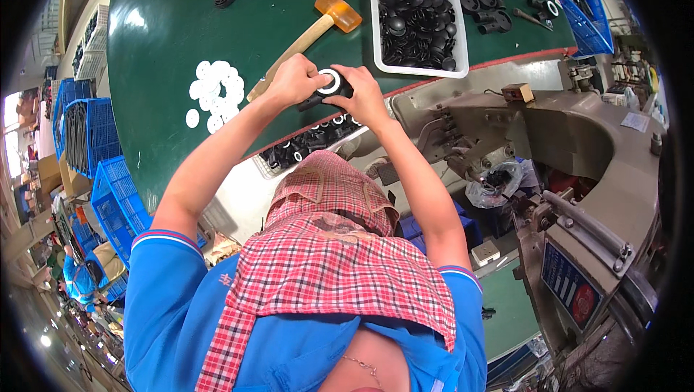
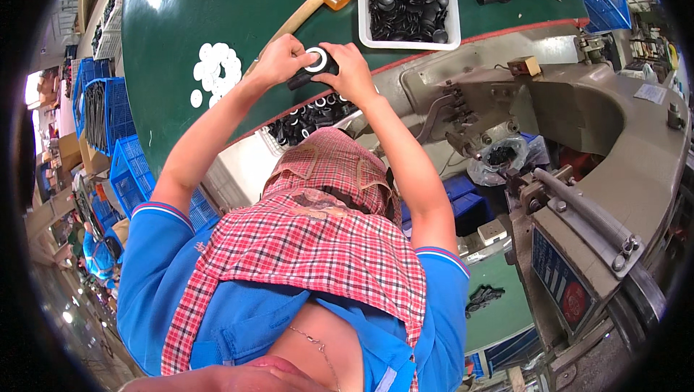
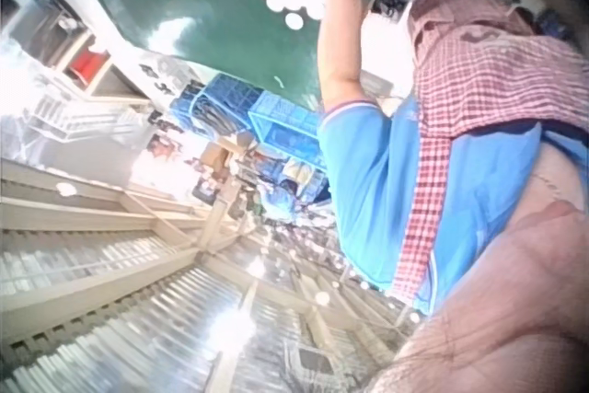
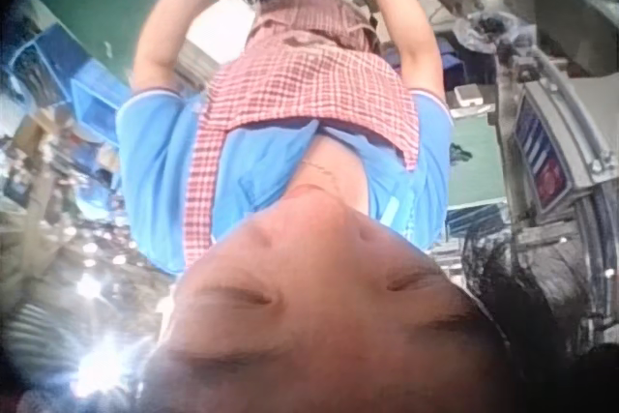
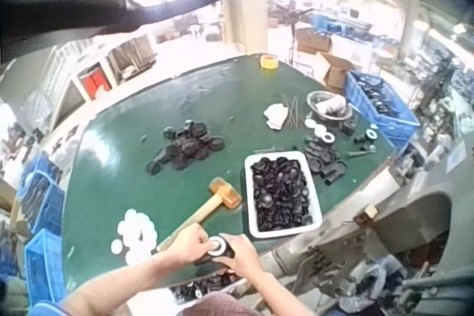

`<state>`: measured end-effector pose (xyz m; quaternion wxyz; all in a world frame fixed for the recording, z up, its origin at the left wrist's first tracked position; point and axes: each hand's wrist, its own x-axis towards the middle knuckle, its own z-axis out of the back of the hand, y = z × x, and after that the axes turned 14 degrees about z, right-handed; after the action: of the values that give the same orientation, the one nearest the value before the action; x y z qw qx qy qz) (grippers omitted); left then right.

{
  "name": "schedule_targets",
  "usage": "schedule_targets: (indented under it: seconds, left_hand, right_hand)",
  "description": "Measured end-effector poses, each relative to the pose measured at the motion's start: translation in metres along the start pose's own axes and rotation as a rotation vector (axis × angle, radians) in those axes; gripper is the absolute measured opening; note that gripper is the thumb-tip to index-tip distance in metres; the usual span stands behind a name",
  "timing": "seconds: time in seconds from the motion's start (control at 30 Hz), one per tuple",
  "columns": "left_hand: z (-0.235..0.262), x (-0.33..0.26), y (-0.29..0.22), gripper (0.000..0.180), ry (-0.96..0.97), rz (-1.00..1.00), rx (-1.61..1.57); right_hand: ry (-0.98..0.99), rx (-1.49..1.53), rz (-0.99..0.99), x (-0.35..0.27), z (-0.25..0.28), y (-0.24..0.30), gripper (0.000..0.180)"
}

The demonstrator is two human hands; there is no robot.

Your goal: The person assembles small black plastic components with white circular inserts at a workbench. They repeatedly pick up black parts, place white inserts into them, use a rubber mallet to tap the inserts into place, and then place the assembled units into a white tray. The person also handles a large white bag, pouring additional black parts onto the table.

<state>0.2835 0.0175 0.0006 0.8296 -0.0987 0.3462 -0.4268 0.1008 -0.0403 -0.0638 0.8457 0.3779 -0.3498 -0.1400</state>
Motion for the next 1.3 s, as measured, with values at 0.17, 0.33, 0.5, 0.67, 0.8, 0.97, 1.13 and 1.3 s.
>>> schedule_targets:
  seconds: [0.17, 0.33, 0.5, 0.67, 0.8, 0.97, 1.13, 1.3]
  left_hand:
    - [0.020, 0.008, -0.011, 0.054, 0.110, -0.016, 0.251]
    - [0.029, 0.034, -0.002, 0.044, -0.488, -0.133, 0.140]
    - [0.012, 0.046, 0.020, 0.034, -0.400, -0.203, 0.019]
    - [0.054, -0.065, 0.012, 0.028, -0.018, -0.030, -0.304]
    - [0.063, -0.114, 0.001, 0.031, -0.028, -0.078, -0.387]
    - [0.026, -0.077, 0.026, 0.030, -0.071, -0.021, -0.167]
    - [0.027, -0.116, 0.010, 0.032, -0.134, -0.092, -0.294]
    - [0.014, -0.081, 0.029, 0.037, -0.050, 0.015, -0.251]
  right_hand:
    - [0.018, 0.012, -0.022, 0.003, 0.003, 0.001, 0.066]
    - [0.007, 0.027, -0.029, 0.006, 0.005, 0.006, 0.064]
    - [0.025, 0.054, -0.077, 0.006, 0.003, 0.007, 0.064]
    - [0.028, 0.073, -0.119, 0.005, 0.005, 0.007, 0.065]
    - [0.046, 0.070, -0.167, 0.005, 0.004, 0.007, 0.062]
    - [0.050, -0.019, -0.071, 0.014, 0.005, 0.006, 0.062]
    - [0.048, 0.026, -0.138, 0.004, 0.003, 0.008, 0.061]
    - [0.050, -0.037, -0.095, 0.010, 0.004, 0.003, 0.063]
